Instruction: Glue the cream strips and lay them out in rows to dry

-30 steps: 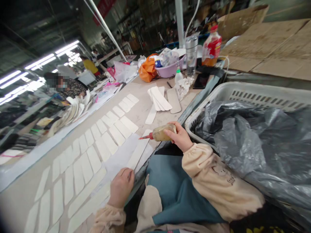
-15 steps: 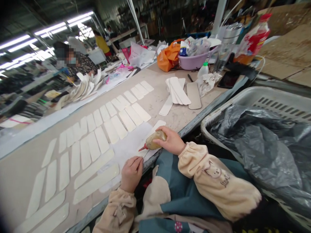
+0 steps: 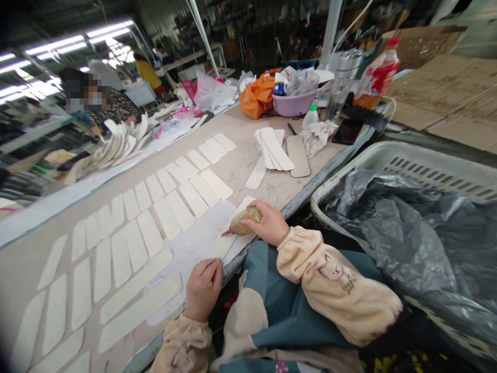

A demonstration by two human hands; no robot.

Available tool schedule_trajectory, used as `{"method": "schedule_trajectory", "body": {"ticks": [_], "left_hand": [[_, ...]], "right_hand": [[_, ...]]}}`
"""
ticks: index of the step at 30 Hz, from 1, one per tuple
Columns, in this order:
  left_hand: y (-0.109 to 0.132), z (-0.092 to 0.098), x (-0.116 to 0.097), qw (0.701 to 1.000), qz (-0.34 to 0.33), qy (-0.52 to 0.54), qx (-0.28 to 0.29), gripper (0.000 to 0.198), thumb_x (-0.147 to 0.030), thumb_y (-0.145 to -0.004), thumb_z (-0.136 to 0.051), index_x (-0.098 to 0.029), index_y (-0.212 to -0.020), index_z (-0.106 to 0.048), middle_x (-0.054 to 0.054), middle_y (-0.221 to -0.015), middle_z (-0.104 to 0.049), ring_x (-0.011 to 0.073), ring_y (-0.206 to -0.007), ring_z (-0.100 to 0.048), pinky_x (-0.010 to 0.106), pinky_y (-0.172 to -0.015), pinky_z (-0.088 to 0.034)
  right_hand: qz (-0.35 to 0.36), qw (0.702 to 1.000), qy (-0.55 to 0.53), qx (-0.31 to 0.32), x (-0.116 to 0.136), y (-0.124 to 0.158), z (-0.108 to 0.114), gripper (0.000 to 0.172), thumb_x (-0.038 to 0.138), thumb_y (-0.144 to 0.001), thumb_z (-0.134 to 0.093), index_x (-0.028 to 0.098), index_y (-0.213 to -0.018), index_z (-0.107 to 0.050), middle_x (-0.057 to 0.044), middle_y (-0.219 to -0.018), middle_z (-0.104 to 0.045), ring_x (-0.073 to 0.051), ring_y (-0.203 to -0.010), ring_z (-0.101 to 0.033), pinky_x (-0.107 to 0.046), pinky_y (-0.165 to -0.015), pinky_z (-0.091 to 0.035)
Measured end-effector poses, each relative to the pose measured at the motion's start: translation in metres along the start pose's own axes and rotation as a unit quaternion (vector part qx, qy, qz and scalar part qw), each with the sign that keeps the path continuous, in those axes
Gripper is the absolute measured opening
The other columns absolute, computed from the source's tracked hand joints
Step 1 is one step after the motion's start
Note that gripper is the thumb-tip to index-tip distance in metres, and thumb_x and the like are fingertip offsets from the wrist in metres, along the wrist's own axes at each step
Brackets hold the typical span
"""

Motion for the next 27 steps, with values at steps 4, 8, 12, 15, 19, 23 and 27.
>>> {"method": "schedule_trajectory", "body": {"ticks": [4, 8, 12, 15, 19, 23, 27], "left_hand": [[0.0, 0.0, 0.0, 1.0, -0.011, -0.002, -0.008, 0.017, -0.018, -0.085, -0.052, -0.018, -0.096, -0.065, 0.009, -0.093, -0.063, 0.0183, -0.085, -0.057, 0.034, -0.079, -0.049], [0.001, -0.001, 0.001, 1.0, -0.018, -0.009, -0.014, 0.017, -0.018, -0.084, -0.054, -0.018, -0.098, -0.064, 0.009, -0.096, -0.061, 0.019, -0.089, -0.056, 0.035, -0.081, -0.048], [0.001, -0.003, 0.001, 0.999, -0.034, -0.009, -0.014, 0.017, -0.016, -0.083, -0.056, -0.016, -0.098, -0.063, 0.01, -0.097, -0.062, 0.0192, -0.089, -0.056, 0.036, -0.082, -0.048], [0.002, -0.002, 0.002, 0.999, -0.038, -0.015, -0.016, 0.017, -0.016, -0.082, -0.057, -0.016, -0.098, -0.064, 0.01, -0.097, -0.063, 0.0195, -0.088, -0.057, 0.037, -0.082, -0.048], [0.004, -0.001, 0.003, 1.0, -0.023, -0.011, -0.013, 0.018, -0.017, -0.083, -0.056, -0.018, -0.099, -0.064, 0.009, -0.097, -0.065, 0.0193, -0.088, -0.058, 0.036, -0.082, -0.049], [0.003, -0.001, 0.001, 1.0, -0.017, -0.004, 0.002, 0.018, -0.018, -0.084, -0.053, -0.018, -0.097, -0.065, 0.009, -0.097, -0.065, 0.0195, -0.087, -0.059, 0.036, -0.081, -0.049], [0.003, 0.001, -0.002, 1.0, -0.022, -0.004, 0.009, 0.019, -0.018, -0.085, -0.051, -0.018, -0.099, -0.065, 0.009, -0.096, -0.065, 0.0189, -0.086, -0.06, 0.035, -0.08, -0.049]], "right_hand": [[-0.008, 0.997, 0.033, -0.063, -0.016, -0.007, 0.022, 0.033, 0.041, -0.074, -0.064, 0.021, -0.1, -0.056, -0.003, -0.093, -0.061, -0.021, -0.084, -0.057, -0.034, -0.08, -0.044], [-0.016, 0.989, 0.076, -0.128, -0.035, -0.015, 0.043, 0.035, 0.043, -0.075, -0.064, 0.021, -0.101, -0.056, -0.004, -0.093, -0.061, -0.022, -0.086, -0.057, -0.035, -0.082, -0.044], [-0.022, 0.978, 0.106, -0.178, -0.05, -0.02, 0.057, 0.036, 0.044, -0.075, -0.063, 0.021, -0.102, -0.056, -0.006, -0.095, -0.06, -0.023, -0.089, -0.056, -0.037, -0.084, -0.044], [-0.024, 0.975, 0.105, -0.196, -0.052, -0.018, 0.064, 0.037, 0.044, -0.075, -0.063, 0.02, -0.102, -0.055, -0.006, -0.096, -0.06, -0.024, -0.09, -0.056, -0.039, -0.086, -0.043], [-0.032, 0.99, 0.032, -0.137, -0.036, -0.012, 0.061, 0.038, 0.046, -0.075, -0.063, 0.021, -0.102, -0.055, -0.004, -0.094, -0.06, -0.022, -0.085, -0.056, -0.036, -0.082, -0.044], [-0.03, 0.998, -0.048, -0.006, -0.015, -0.003, 0.035, 0.04, 0.046, -0.073, -0.065, 0.021, -0.103, -0.056, -0.002, -0.09, -0.061, -0.019, -0.079, -0.056, -0.032, -0.074, -0.045], [-0.007, 0.997, -0.056, 0.053, -0.002, 0.006, 0.009, 0.039, 0.044, -0.073, -0.067, 0.022, -0.103, -0.056, -0.001, -0.09, -0.061, -0.019, -0.08, -0.057, -0.031, -0.075, -0.045]]}}
Point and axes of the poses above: each hand's wrist, its own y-axis away from the middle knuckle, its own z-axis out of the back of the hand, x = y × z, the point moved 5 cm from there along -y, towards the middle knuckle
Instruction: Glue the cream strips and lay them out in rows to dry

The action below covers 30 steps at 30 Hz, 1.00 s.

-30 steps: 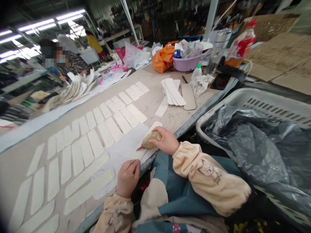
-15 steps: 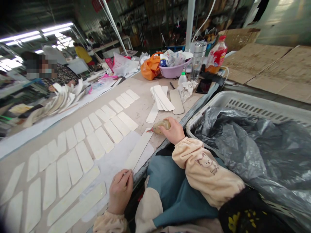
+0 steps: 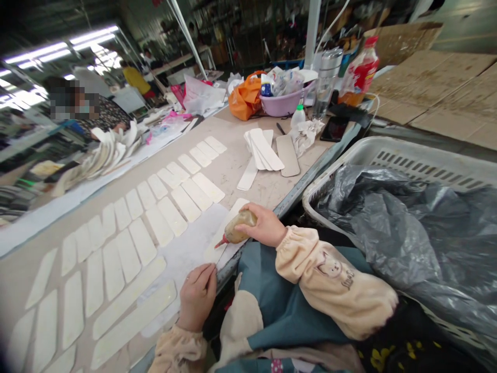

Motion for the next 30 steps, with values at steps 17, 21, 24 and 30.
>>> {"method": "schedule_trajectory", "body": {"ticks": [17, 21, 24, 30], "left_hand": [[0.003, -0.001, -0.002, 1.0, -0.006, 0.012, -0.02, 0.019, -0.014, -0.084, -0.053, -0.016, -0.099, -0.064, 0.01, -0.096, -0.065, 0.0183, -0.087, -0.058, 0.034, -0.082, -0.048], [0.002, -0.001, -0.002, 1.0, -0.004, 0.011, -0.017, 0.018, -0.015, -0.085, -0.052, -0.015, -0.098, -0.064, 0.01, -0.094, -0.065, 0.0179, -0.086, -0.058, 0.035, -0.081, -0.048], [0.004, -0.002, -0.002, 1.0, -0.004, 0.017, -0.017, 0.018, -0.014, -0.084, -0.053, -0.014, -0.098, -0.064, 0.01, -0.093, -0.064, 0.018, -0.085, -0.057, 0.035, -0.08, -0.049], [0.005, -0.005, -0.001, 1.0, -0.001, 0.024, -0.019, 0.019, -0.014, -0.083, -0.055, -0.014, -0.099, -0.064, 0.009, -0.094, -0.064, 0.0185, -0.087, -0.058, 0.035, -0.081, -0.049]], "right_hand": [[0.009, 0.989, 0.085, -0.119, -0.002, -0.005, 0.033, 0.037, 0.043, -0.075, -0.066, 0.022, -0.103, -0.055, -0.003, -0.096, -0.06, -0.022, -0.086, -0.057, -0.035, -0.082, -0.043], [0.019, 0.999, 0.031, -0.023, 0.019, -0.001, -0.008, 0.036, 0.042, -0.075, -0.066, 0.021, -0.102, -0.055, -0.003, -0.095, -0.061, -0.02, -0.085, -0.057, -0.032, -0.079, -0.044], [0.034, 0.999, 0.042, -0.001, 0.024, -0.001, -0.025, 0.037, 0.04, -0.074, -0.066, 0.02, -0.102, -0.055, -0.003, -0.095, -0.06, -0.019, -0.085, -0.057, -0.031, -0.078, -0.044], [0.03, 0.998, 0.047, 0.032, 0.017, 0.002, -0.023, 0.035, 0.04, -0.074, -0.067, 0.02, -0.101, -0.057, -0.001, -0.091, -0.062, -0.019, -0.082, -0.058, -0.029, -0.077, -0.045]]}}
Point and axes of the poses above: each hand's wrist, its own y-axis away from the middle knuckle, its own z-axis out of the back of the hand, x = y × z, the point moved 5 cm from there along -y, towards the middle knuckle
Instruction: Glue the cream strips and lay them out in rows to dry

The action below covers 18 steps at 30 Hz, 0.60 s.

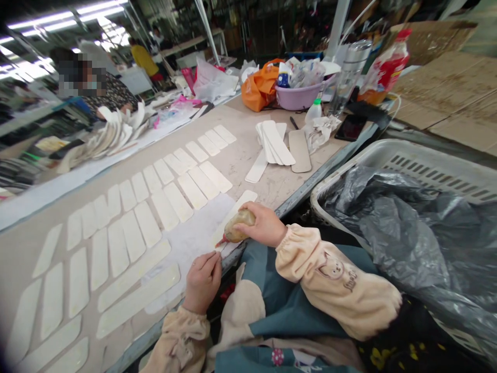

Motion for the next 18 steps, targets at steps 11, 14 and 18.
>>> {"method": "schedule_trajectory", "body": {"ticks": [11, 14, 18], "left_hand": [[-0.002, 0.002, 0.0, 1.0, -0.001, -0.012, -0.002, 0.019, -0.014, -0.082, -0.056, -0.015, -0.099, -0.064, 0.009, -0.093, -0.064, 0.0189, -0.086, -0.057, 0.035, -0.081, -0.049], [-0.002, 0.002, -0.001, 1.0, -0.012, -0.015, -0.008, 0.019, -0.015, -0.082, -0.056, -0.015, -0.099, -0.064, 0.01, -0.094, -0.064, 0.0189, -0.087, -0.057, 0.035, -0.08, -0.049], [0.0, -0.001, 0.001, 1.0, -0.02, -0.009, -0.008, 0.019, -0.014, -0.082, -0.056, -0.015, -0.1, -0.064, 0.01, -0.095, -0.063, 0.0188, -0.089, -0.058, 0.035, -0.082, -0.049]], "right_hand": [[-0.05, 0.994, 0.049, -0.087, -0.024, 0.005, 0.05, 0.035, 0.043, -0.074, -0.066, 0.021, -0.1, -0.057, -0.001, -0.089, -0.062, -0.019, -0.079, -0.058, -0.03, -0.075, -0.045], [-0.056, 0.986, 0.06, -0.146, -0.034, 0.004, 0.068, 0.036, 0.044, -0.074, -0.065, 0.02, -0.099, -0.057, -0.001, -0.089, -0.062, -0.019, -0.078, -0.057, -0.031, -0.076, -0.045], [-0.067, 0.97, 0.072, -0.223, -0.05, -0.003, 0.086, 0.039, 0.045, -0.074, -0.063, 0.019, -0.102, -0.055, -0.003, -0.091, -0.061, -0.02, -0.081, -0.058, -0.033, -0.08, -0.045]]}}
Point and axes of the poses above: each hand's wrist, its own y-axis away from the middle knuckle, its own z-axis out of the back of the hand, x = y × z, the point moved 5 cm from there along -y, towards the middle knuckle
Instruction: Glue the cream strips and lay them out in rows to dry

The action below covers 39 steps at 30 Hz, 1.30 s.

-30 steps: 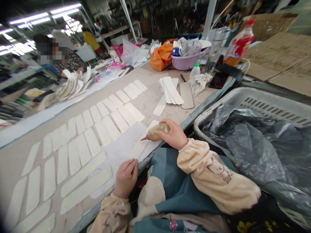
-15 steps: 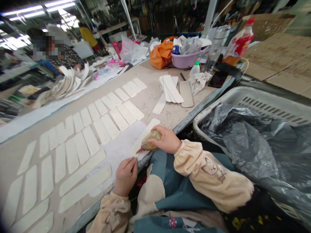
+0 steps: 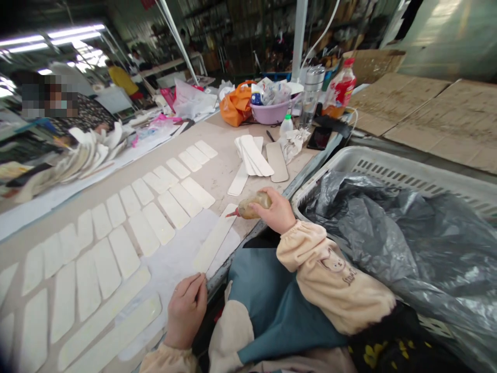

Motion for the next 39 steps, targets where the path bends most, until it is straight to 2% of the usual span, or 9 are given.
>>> {"method": "schedule_trajectory", "body": {"ticks": [4, 10, 18, 22, 29, 36, 39], "left_hand": [[0.0, -0.001, 0.0, 1.0, 0.001, 0.0, 0.005, 0.018, -0.014, -0.082, -0.056, -0.015, -0.099, -0.064, 0.01, -0.094, -0.063, 0.0186, -0.088, -0.057, 0.035, -0.082, -0.049], [0.0, -0.001, 0.001, 1.0, -0.005, 0.001, 0.012, 0.019, -0.013, -0.082, -0.056, -0.015, -0.1, -0.063, 0.009, -0.093, -0.063, 0.0182, -0.087, -0.057, 0.035, -0.081, -0.05], [0.002, -0.002, 0.002, 1.0, -0.003, -0.002, 0.008, 0.018, -0.014, -0.082, -0.056, -0.016, -0.099, -0.063, 0.009, -0.094, -0.063, 0.0183, -0.088, -0.058, 0.035, -0.082, -0.049], [0.002, 0.0, 0.001, 1.0, -0.001, -0.004, 0.007, 0.018, -0.015, -0.083, -0.055, -0.016, -0.099, -0.063, 0.009, -0.094, -0.063, 0.0187, -0.087, -0.058, 0.035, -0.081, -0.05], [-0.001, 0.001, -0.001, 1.0, -0.002, -0.002, -0.002, 0.018, -0.015, -0.083, -0.054, -0.016, -0.097, -0.064, 0.01, -0.092, -0.064, 0.0188, -0.087, -0.059, 0.035, -0.08, -0.051], [-0.001, 0.001, -0.001, 1.0, 0.01, 0.002, 0.01, 0.018, -0.015, -0.084, -0.053, -0.016, -0.098, -0.064, 0.01, -0.094, -0.063, 0.0186, -0.088, -0.058, 0.035, -0.082, -0.05], [0.0, 0.0, -0.001, 1.0, 0.018, 0.006, 0.014, 0.018, -0.015, -0.083, -0.054, -0.015, -0.098, -0.063, 0.009, -0.094, -0.063, 0.0189, -0.089, -0.058, 0.036, -0.082, -0.05]], "right_hand": [[-0.014, 0.999, 0.021, -0.037, -0.013, -0.013, -0.004, 0.04, 0.046, -0.073, -0.064, 0.019, -0.101, -0.057, -0.004, -0.089, -0.061, -0.021, -0.082, -0.057, -0.035, -0.08, -0.044], [-0.022, 0.998, 0.032, -0.046, -0.017, -0.021, -0.013, 0.041, 0.048, -0.072, -0.062, 0.019, -0.1, -0.057, -0.004, -0.088, -0.061, -0.021, -0.079, -0.056, -0.035, -0.077, -0.044], [-0.036, 0.997, 0.044, -0.054, -0.032, -0.012, 0.002, 0.042, 0.049, -0.072, -0.063, 0.021, -0.103, -0.057, -0.002, -0.087, -0.06, -0.02, -0.081, -0.056, -0.034, -0.077, -0.045], [-0.042, 0.997, 0.052, -0.045, -0.03, -0.002, 0.01, 0.044, 0.051, -0.073, -0.062, 0.02, -0.103, -0.057, -0.003, -0.086, -0.06, -0.021, -0.079, -0.056, -0.035, -0.078, -0.045], [-0.022, 0.999, 0.006, 0.029, -0.004, 0.015, 0.0, 0.038, 0.047, -0.074, -0.064, 0.02, -0.1, -0.057, -0.001, -0.088, -0.061, -0.019, -0.079, -0.057, -0.032, -0.077, -0.045], [-0.018, 0.987, -0.06, 0.146, 0.025, 0.033, -0.027, 0.037, 0.043, -0.073, -0.066, 0.02, -0.099, -0.057, 0.001, -0.086, -0.061, -0.017, -0.075, -0.056, -0.029, -0.073, -0.045], [0.005, 0.981, -0.085, 0.175, 0.036, 0.041, -0.039, 0.037, 0.042, -0.073, -0.067, 0.02, -0.101, -0.057, 0.0, -0.092, -0.062, -0.017, -0.081, -0.057, -0.028, -0.077, -0.045]]}}
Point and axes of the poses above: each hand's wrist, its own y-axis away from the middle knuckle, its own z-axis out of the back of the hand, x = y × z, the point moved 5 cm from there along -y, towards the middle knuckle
